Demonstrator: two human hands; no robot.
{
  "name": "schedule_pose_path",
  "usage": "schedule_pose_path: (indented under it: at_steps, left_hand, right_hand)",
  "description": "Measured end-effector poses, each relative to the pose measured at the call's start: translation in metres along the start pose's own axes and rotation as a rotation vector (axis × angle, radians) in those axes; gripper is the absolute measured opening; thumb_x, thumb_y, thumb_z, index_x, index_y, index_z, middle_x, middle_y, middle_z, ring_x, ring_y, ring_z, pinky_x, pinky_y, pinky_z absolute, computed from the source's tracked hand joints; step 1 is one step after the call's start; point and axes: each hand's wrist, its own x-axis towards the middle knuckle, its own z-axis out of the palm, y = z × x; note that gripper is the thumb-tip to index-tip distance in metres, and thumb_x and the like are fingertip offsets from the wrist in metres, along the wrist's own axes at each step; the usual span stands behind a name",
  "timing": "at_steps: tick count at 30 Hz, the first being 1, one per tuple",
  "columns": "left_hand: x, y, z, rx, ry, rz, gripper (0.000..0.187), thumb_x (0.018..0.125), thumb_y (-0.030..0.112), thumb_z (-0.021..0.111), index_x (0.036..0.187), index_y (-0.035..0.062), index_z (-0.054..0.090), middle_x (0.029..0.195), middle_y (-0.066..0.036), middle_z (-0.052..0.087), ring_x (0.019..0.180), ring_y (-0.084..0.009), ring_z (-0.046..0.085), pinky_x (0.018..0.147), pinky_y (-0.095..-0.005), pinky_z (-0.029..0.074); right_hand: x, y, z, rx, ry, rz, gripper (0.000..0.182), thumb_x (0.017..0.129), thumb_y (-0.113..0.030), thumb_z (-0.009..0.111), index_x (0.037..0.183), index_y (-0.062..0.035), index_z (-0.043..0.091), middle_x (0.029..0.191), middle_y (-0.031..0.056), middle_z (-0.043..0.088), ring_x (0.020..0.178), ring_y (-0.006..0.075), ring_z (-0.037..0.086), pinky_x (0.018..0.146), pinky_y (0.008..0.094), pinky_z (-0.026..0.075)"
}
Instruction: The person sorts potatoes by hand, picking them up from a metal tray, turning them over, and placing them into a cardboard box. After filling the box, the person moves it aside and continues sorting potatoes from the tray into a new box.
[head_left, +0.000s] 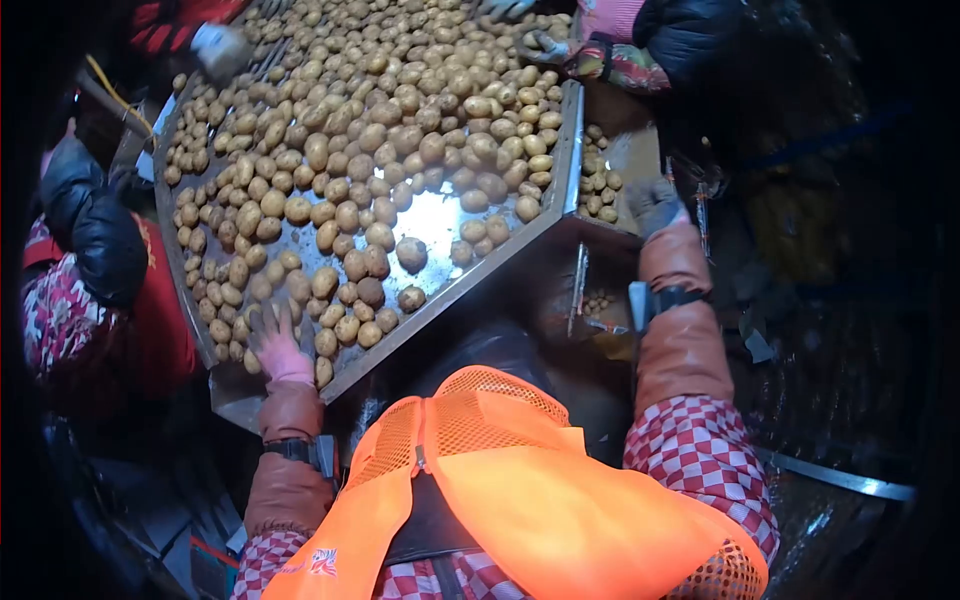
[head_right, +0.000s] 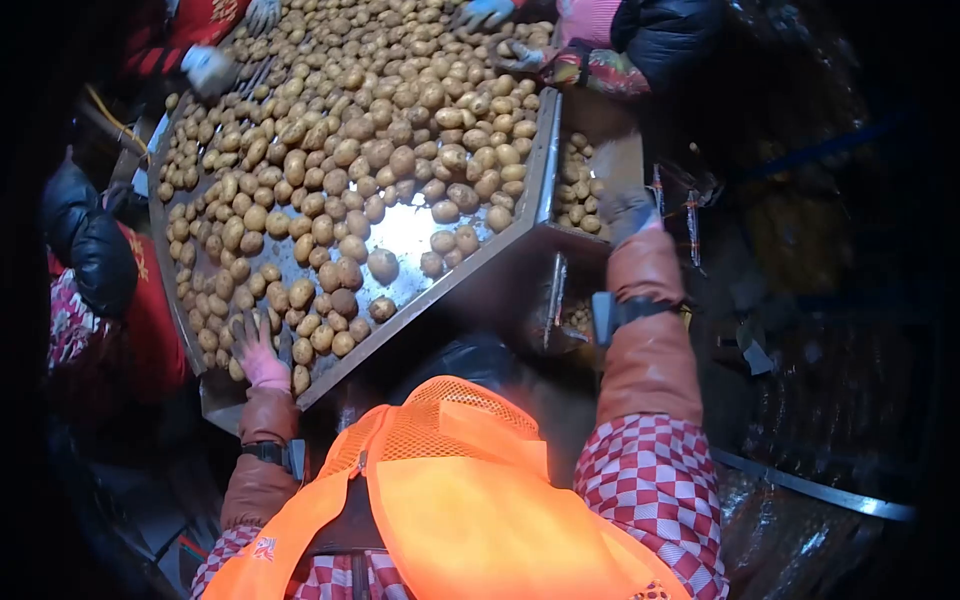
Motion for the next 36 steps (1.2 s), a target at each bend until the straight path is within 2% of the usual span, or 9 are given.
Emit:
schedule_pose_path:
  at_steps: [2, 10, 18, 22, 24, 28, 30, 32, 36]
  left_hand:
    - [0.051, -0.045, 0.15, -0.21, 0.329, 0.08, 0.066, 0.083, 0.004, 0.06, 0.146, 0.0174, 0.048, 0.159, -0.013, 0.034, 0.147, -0.0339, 0.03, 0.121, -0.0432, 0.024]
    - [-0.027, -0.029, 0.035, -0.33, 0.282, 0.084, 0.051, 0.078, 0.023, 0.071, 0.128, 0.0216, 0.064, 0.142, -0.013, 0.053, 0.135, -0.0355, 0.045, 0.117, -0.0537, 0.025]
    - [-0.037, -0.01, 0.022, -0.668, 0.341, 0.017, 0.037, 0.082, 0.023, 0.067, 0.119, 0.0227, 0.069, 0.119, -0.008, 0.067, 0.121, -0.0311, 0.056, 0.112, -0.0543, 0.03]
    - [-0.013, 0.03, -0.011, -0.411, 0.513, 0.34, 0.039, 0.085, 0.036, 0.064, 0.121, 0.0221, 0.068, 0.129, -0.011, 0.061, 0.124, -0.0315, 0.054, 0.11, -0.0494, 0.035]
    - [0.006, 0.011, -0.003, -0.392, 0.443, 0.249, 0.043, 0.085, 0.039, 0.063, 0.125, 0.0225, 0.065, 0.135, -0.01, 0.056, 0.126, -0.0306, 0.052, 0.111, -0.0506, 0.034]
    - [0.015, -0.032, 0.051, -0.418, 0.386, 0.047, 0.052, 0.085, 0.041, 0.064, 0.134, 0.0252, 0.059, 0.143, -0.007, 0.05, 0.132, -0.0283, 0.047, 0.111, -0.0599, 0.029]
    - [-0.001, -0.027, 0.049, -0.486, 0.25, 0.017, 0.054, 0.084, 0.042, 0.065, 0.136, 0.0265, 0.058, 0.142, -0.007, 0.05, 0.133, -0.0277, 0.047, 0.111, -0.06, 0.027]
    - [-0.016, -0.011, 0.029, -0.463, 0.253, 0.057, 0.055, 0.083, 0.042, 0.067, 0.135, 0.0269, 0.058, 0.141, -0.007, 0.051, 0.133, -0.0272, 0.047, 0.111, -0.0571, 0.029]
    - [-0.009, 0.019, -0.011, -0.35, 0.309, 0.271, 0.052, 0.081, 0.041, 0.069, 0.129, 0.0248, 0.061, 0.136, -0.007, 0.057, 0.128, -0.0271, 0.051, 0.107, -0.047, 0.038]
  right_hand:
    - [-0.059, 0.059, 0.05, -0.088, -0.061, 0.093, 0.043, 0.098, -0.022, 0.062, 0.137, -0.0082, 0.051, 0.121, 0.0133, 0.065, 0.099, 0.031, 0.067, 0.084, 0.0406, 0.059]
    - [-0.149, 0.199, 0.158, -0.594, -0.431, 0.328, 0.052, 0.096, -0.016, 0.061, 0.144, -0.0049, 0.043, 0.112, 0.0137, 0.066, 0.08, 0.0207, 0.068, 0.063, 0.031, 0.057]
    - [-0.161, 0.24, 0.181, -0.676, -0.328, 0.246, 0.038, 0.099, -0.014, 0.056, 0.137, -0.0092, 0.051, 0.1, 0.0086, 0.064, 0.074, 0.0177, 0.065, 0.051, 0.0299, 0.047]
    - [-0.159, 0.237, 0.185, -0.69, -0.264, 0.299, 0.035, 0.099, -0.015, 0.057, 0.134, -0.0147, 0.052, 0.096, 0.0062, 0.062, 0.074, 0.0185, 0.065, 0.05, 0.0306, 0.045]
    - [-0.156, 0.235, 0.192, -0.711, -0.274, 0.348, 0.035, 0.099, -0.014, 0.057, 0.133, -0.0155, 0.052, 0.097, 0.0061, 0.062, 0.074, 0.0179, 0.064, 0.05, 0.03, 0.044]
    - [-0.168, 0.25, 0.211, -0.961, -0.354, 0.015, 0.051, 0.094, -0.007, 0.067, 0.142, -0.0111, 0.049, 0.109, 0.0111, 0.062, 0.084, 0.0287, 0.065, 0.068, 0.0393, 0.056]
    - [-0.18, 0.267, 0.228, -1.257, -0.614, -0.564, 0.067, 0.082, -0.012, 0.078, 0.143, -0.0171, 0.051, 0.128, 0.017, 0.058, 0.116, 0.0374, 0.057, 0.099, 0.0393, 0.05]
    - [-0.206, 0.282, 0.267, -1.802, -0.679, -0.732, 0.066, 0.076, -0.023, 0.079, 0.138, -0.0214, 0.056, 0.135, 0.0174, 0.054, 0.125, 0.0377, 0.051, 0.103, 0.0494, 0.045]
    - [-0.217, 0.289, 0.303, -1.622, -1.202, -0.763, 0.047, 0.076, -0.014, 0.067, 0.123, -0.0215, 0.067, 0.144, 0.0143, 0.051, 0.132, 0.0376, 0.046, 0.112, 0.0469, 0.035]
